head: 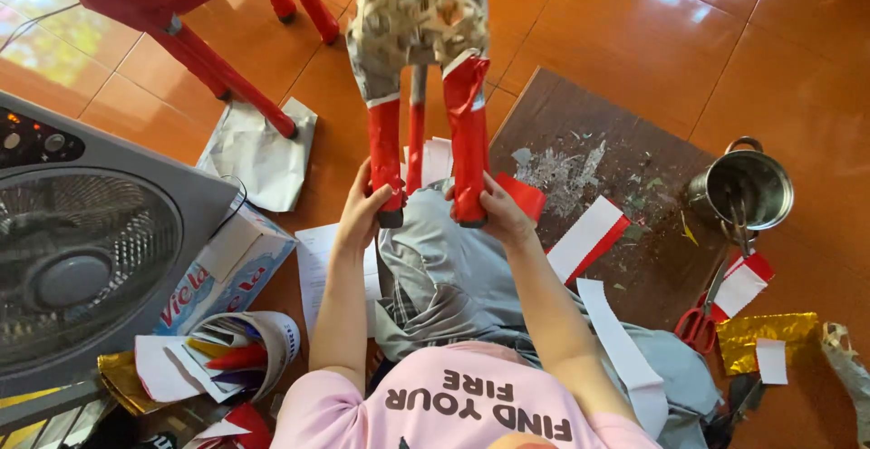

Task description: Applying red paper strips to a woven bamboo frame using glue to decorate a traditional lantern.

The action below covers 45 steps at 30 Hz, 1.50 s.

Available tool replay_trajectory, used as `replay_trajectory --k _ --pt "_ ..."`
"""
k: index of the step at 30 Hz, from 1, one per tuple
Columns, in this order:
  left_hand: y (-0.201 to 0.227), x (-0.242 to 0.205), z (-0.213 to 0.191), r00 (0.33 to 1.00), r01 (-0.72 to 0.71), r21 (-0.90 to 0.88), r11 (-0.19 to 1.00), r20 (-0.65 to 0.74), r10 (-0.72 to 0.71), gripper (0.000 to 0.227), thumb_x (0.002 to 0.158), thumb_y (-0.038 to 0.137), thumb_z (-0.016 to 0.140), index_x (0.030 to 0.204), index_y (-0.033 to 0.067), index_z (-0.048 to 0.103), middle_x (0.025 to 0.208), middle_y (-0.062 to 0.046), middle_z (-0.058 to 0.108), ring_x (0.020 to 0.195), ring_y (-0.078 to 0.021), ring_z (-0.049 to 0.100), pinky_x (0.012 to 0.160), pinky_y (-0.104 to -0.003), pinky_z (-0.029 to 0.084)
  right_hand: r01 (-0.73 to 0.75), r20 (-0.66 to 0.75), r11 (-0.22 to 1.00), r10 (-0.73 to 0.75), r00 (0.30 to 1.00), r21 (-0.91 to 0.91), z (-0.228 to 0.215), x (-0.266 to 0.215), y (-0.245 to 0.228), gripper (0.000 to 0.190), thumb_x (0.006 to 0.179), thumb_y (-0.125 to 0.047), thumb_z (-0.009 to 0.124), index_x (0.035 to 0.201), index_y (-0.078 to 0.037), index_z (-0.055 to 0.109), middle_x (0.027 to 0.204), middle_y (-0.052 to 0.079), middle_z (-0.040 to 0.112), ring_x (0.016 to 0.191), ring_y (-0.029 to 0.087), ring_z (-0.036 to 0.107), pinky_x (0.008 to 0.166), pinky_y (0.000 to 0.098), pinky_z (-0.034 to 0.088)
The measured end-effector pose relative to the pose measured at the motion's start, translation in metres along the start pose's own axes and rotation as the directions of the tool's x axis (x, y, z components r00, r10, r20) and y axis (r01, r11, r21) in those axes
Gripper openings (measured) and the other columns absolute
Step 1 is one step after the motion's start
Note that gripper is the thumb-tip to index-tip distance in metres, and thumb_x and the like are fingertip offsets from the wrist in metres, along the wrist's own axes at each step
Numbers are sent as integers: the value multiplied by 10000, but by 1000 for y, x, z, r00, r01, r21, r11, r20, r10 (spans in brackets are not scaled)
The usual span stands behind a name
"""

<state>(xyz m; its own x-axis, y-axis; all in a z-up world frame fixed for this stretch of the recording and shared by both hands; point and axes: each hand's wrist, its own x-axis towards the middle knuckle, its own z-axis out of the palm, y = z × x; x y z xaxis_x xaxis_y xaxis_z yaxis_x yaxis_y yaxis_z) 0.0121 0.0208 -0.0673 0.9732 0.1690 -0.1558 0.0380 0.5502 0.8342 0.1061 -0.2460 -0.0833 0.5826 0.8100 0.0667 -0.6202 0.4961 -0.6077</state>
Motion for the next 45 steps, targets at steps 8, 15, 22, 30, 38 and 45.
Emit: replay_trajectory --k 8,15,22,30,38,45 --pt "-5 3 12 999 22 83 996 -38 -19 785 909 121 700 1583 98 299 1183 -98 632 887 -178 663 792 -335 582 -62 -136 987 41 990 -147 20 -6 -12 890 957 -379 710 1630 -177 164 1323 185 602 1058 300 696 835 412 593" --pt "-14 16 11 1000 24 185 982 4 -26 756 967 189 739 1596 -3 366 1285 -107 609 1027 -139 641 906 -305 552 -123 -430 944 -21 903 -305 21 -17 -8 985 913 -306 723 1662 -220 90 1278 136 625 1032 274 698 829 420 594" --pt "6 9 32 995 92 126 988 31 -96 946 876 319 684 1609 201 96 1212 -135 634 924 -199 718 778 -363 615 -184 -450 863 -55 892 -471 23 -16 -7 972 935 -278 710 1673 -160 89 1224 142 616 1006 248 682 879 380 565" --pt "5 11 7 994 45 176 983 87 -61 1076 852 91 789 1685 170 113 1237 -145 589 820 -191 652 739 -349 581 -107 -359 761 -174 917 -640 33 -20 -21 902 943 -214 731 1654 -43 204 1477 58 492 1304 152 497 1105 303 426" --pt "6 11 12 993 -8 223 975 120 -19 1024 877 261 761 1674 179 124 1281 -152 592 833 -225 672 740 -379 598 -170 -399 755 -131 908 -634 22 -20 -15 977 906 -284 764 1652 -59 174 1458 62 498 1287 159 513 1083 319 436" --pt "-12 7 12 998 33 -249 968 -51 -48 777 957 619 459 1581 183 302 1367 -133 626 1048 -287 726 887 -455 597 -127 -368 875 -61 928 -467 8 -58 -9 997 918 -430 712 1653 -143 102 1341 55 573 1175 137 583 957 327 529"
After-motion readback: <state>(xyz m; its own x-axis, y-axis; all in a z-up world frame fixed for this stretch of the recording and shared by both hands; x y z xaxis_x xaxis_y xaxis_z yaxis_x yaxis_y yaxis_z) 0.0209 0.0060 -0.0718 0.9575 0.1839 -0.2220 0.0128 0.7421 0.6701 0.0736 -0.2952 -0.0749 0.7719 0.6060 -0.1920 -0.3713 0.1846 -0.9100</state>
